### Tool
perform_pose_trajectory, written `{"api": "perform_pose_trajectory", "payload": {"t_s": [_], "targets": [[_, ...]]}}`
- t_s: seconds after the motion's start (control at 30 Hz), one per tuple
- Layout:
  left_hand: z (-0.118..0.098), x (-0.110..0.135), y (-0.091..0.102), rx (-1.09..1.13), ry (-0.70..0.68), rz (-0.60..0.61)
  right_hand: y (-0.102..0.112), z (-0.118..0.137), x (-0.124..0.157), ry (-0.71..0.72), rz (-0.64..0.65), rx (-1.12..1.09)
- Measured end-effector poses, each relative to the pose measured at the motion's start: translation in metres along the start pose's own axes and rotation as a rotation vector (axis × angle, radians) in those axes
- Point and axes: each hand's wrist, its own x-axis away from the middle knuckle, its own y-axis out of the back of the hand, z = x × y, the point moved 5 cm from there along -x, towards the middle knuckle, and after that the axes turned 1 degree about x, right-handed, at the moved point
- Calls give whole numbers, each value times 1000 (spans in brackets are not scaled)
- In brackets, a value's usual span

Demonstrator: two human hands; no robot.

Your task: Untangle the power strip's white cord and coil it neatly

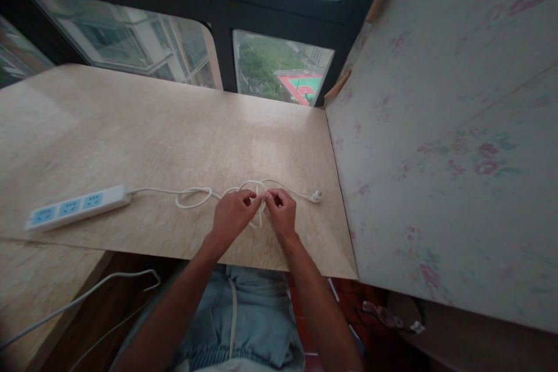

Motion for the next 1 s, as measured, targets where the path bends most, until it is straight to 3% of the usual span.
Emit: {"api": "perform_pose_trajectory", "payload": {"t_s": [0.13,0.3,0.47,0.67,0.77,0.93,1.0], "targets": [[6,4,1,183,18,5,0,-1,-1,0,-21,15],[28,40,3,505,57,52,1,-1,-1,-31,-61,24],[43,79,5,573,105,224,0,-2,-1,-32,-51,35],[55,96,4,599,119,525,0,-4,-2,-61,-46,45],[69,87,11,649,217,433,-2,-4,-2,-63,-31,44],[82,49,42,506,251,10,-4,-4,-1,-70,-20,40],[77,31,45,459,204,13,-4,-2,-1,-71,-19,43]]}}
